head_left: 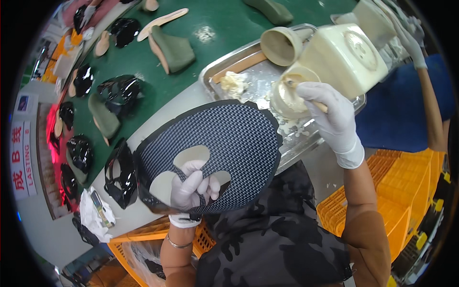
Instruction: The person applies a white adhesive to the inner lining of shoe uppers using a brush. They repeatedly dip the brush into a container of glue and coat the interior of the shoe parts, which are placed on a green workbench. The person handles the shoe parts one at a time, applying the glue to the edges and inner surfaces.
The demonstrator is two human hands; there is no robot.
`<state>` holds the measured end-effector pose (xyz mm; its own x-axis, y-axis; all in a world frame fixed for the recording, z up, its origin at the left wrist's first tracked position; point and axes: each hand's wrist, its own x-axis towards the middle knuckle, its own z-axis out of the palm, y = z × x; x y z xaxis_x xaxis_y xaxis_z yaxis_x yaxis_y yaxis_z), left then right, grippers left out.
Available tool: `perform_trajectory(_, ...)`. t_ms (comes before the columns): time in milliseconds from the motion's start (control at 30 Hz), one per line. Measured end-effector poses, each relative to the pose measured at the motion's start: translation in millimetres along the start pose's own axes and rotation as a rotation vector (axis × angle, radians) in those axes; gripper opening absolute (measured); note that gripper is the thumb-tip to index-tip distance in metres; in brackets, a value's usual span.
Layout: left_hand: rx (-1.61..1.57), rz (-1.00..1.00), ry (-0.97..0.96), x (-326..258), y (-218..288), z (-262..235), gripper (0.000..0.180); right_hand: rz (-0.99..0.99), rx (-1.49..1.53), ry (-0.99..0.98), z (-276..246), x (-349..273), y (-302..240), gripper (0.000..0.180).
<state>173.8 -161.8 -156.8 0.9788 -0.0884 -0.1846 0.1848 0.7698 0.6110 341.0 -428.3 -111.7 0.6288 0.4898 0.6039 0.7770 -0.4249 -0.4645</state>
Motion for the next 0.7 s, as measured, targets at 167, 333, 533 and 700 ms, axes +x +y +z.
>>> perform_trajectory(167,0.199,-0.084,0.046,3.5,3.7,12.6,0.042,0.29,0.356,0.009,1.4,-6.6,2.0,0.012)
perform_trajectory(333,0.325,-0.215,0.238,18.0,-0.4,30.7,0.045,0.405,0.608,0.273,-0.6,-10.4,2.2,0.014)
perform_trajectory(533,0.309,-0.399,0.097,36.3,4.3,45.0,0.043,0.333,0.623,0.326,-7.9,-1.8,-0.8,0.02)
perform_trajectory(700,0.326,-0.523,0.098,44.5,-1.2,55.0,0.043,0.051,0.757,0.157,-12.8,20.2,-4.0,0.019)
